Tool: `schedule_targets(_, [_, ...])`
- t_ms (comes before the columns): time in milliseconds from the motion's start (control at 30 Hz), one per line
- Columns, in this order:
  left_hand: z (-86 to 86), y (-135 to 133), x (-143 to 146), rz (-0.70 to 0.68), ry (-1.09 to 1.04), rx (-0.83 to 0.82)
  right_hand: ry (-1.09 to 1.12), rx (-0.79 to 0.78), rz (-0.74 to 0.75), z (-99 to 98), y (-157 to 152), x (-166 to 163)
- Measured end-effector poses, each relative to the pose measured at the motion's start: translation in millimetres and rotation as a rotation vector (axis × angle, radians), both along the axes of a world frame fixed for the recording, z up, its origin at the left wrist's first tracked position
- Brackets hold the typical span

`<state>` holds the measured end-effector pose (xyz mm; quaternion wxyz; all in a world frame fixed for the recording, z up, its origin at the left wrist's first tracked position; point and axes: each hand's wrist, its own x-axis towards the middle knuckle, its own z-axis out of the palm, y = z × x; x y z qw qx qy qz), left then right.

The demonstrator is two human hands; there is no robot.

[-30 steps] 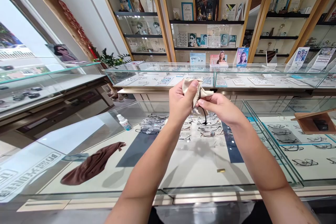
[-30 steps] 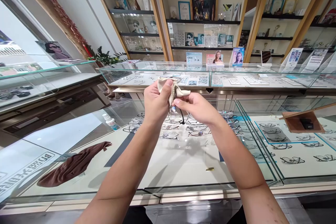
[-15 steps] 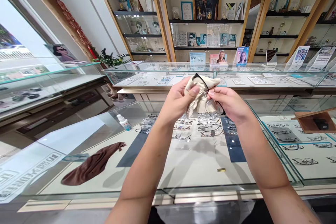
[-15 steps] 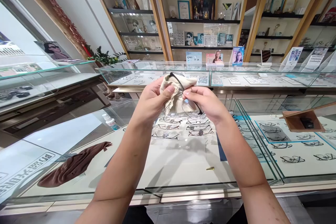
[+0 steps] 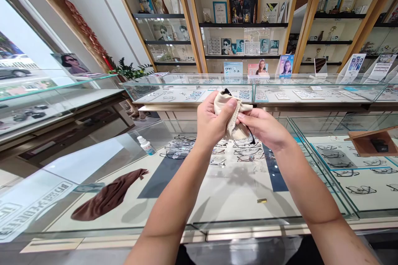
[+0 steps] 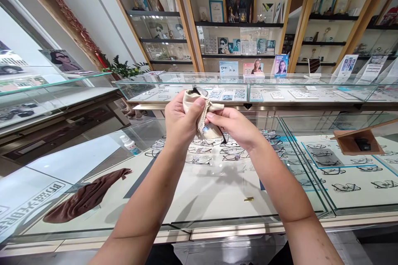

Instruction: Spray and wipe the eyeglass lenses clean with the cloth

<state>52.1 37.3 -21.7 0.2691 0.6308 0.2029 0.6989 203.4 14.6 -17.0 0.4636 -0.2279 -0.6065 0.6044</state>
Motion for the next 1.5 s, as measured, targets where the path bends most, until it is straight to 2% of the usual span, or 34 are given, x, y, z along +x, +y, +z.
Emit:
schedule_targets(233, [-1.9, 2, 1, 0.083, -0.052, -0.020, -0.057, 0.072, -0.091, -1.8, 0, -5])
schedule_targets(300, [-2.9, 3, -2, 0.016, -0.030, -0.052, -0.055, 0.077, -0.131, 0.0, -1, -1])
schedule_targets(500, [-2.2, 5, -12, -0.306, 0.115, -0.120, -0.037, 0.079, -0.195, 9.0, -3, 16])
schedule_targets(667, [4.4, -1, -15, -0.363, 0.166, -0.117, -0.011, 0.061, -0.169, 11.7, -4, 15])
schedule_targets(833, [4.1, -4, -11, -0.322, 0.124, -0.108, -0.004, 0.029, -0.148, 11.3, -5, 10])
schedule_targets(1033, [-0.5, -1, 0, -0.103, 0.027, -0.057, -0.023, 0.055, -0.134, 4.0, -4, 4])
schedule_targets(1267, [-1.4, -4, 4, 0.024, 0.002, -0.014, -0.178, 0.206, -0.054, 6.1, 0, 10])
schedule_targets(1367, [1.5, -4, -1, 0.060, 0.068, 0.010, -0.185, 0.272, -0.249, 10.6, 3, 21])
schedule_targets(1433, [3.2, -4, -5, 0.032, 0.128, -0.007, -0.129, 0.252, -0.380, 11.9, 6, 25])
schedule_targets(1500, [3.6, -5, -7, -0.031, 0.165, -0.037, -0.085, 0.215, -0.386, 11.6, 8, 27])
